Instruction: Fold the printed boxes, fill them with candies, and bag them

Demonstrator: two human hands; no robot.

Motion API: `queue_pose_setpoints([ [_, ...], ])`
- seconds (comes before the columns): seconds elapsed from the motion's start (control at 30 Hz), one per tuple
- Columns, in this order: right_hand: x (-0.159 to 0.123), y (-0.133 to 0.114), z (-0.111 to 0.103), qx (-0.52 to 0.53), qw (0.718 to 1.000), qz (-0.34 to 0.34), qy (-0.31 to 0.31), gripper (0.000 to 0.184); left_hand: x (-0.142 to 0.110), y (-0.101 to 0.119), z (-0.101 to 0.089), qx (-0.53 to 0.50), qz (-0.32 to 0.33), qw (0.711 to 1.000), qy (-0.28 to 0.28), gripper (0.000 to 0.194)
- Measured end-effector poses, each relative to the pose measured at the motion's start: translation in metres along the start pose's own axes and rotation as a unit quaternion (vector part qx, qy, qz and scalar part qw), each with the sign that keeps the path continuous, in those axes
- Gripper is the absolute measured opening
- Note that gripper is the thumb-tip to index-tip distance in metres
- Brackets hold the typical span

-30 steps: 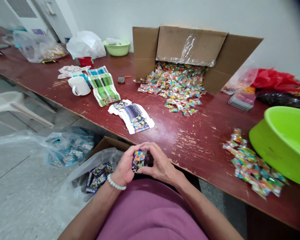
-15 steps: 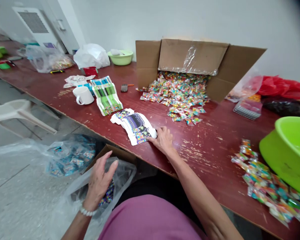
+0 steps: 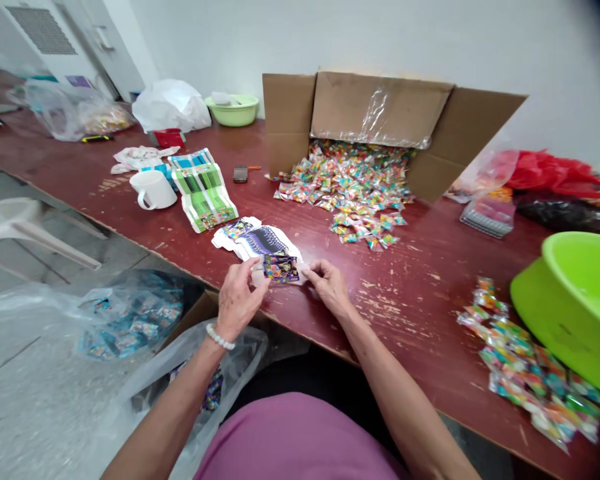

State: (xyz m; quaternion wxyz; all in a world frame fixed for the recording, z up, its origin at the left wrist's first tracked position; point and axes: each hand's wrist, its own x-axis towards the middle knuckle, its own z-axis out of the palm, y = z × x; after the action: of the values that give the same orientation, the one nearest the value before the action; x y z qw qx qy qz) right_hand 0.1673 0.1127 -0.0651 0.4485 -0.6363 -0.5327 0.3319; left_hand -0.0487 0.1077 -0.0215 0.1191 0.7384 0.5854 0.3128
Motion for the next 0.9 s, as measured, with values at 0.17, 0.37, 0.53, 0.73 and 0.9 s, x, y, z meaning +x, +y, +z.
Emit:
queue_pose_setpoints([
  [0.17,0.000,0.005,-0.002,0.061,0.998,-0.003,0.034,0.031,0.000,-0.001,0.002,-0.265,-0.130,0.955,-0.031,0.037],
  [0.37,-0.014,-0.011,-0.010,0.123,0.990,0.006,0.069,0.048,-0.011,0.012,-0.005,-0.415,-0.221,0.881,-0.058,0.039],
  [0.53,-0.043,-0.039,-0.020,0.256,0.967,0.009,-0.012,0.032,-0.030,0.026,-0.023,-0.508,-0.228,0.803,-0.214,0.037],
  [0.73,-0.074,-0.064,-0.034,0.275,0.942,0.009,-0.191,0.027,-0.045,0.045,-0.032,-0.577,-0.206,0.645,-0.457,0.050],
  [0.9,-0.090,-0.073,-0.038,0.308,0.909,0.028,-0.279,0.029,-0.064,0.058,-0.030,-0.614,-0.203,0.611,-0.456,0.057],
])
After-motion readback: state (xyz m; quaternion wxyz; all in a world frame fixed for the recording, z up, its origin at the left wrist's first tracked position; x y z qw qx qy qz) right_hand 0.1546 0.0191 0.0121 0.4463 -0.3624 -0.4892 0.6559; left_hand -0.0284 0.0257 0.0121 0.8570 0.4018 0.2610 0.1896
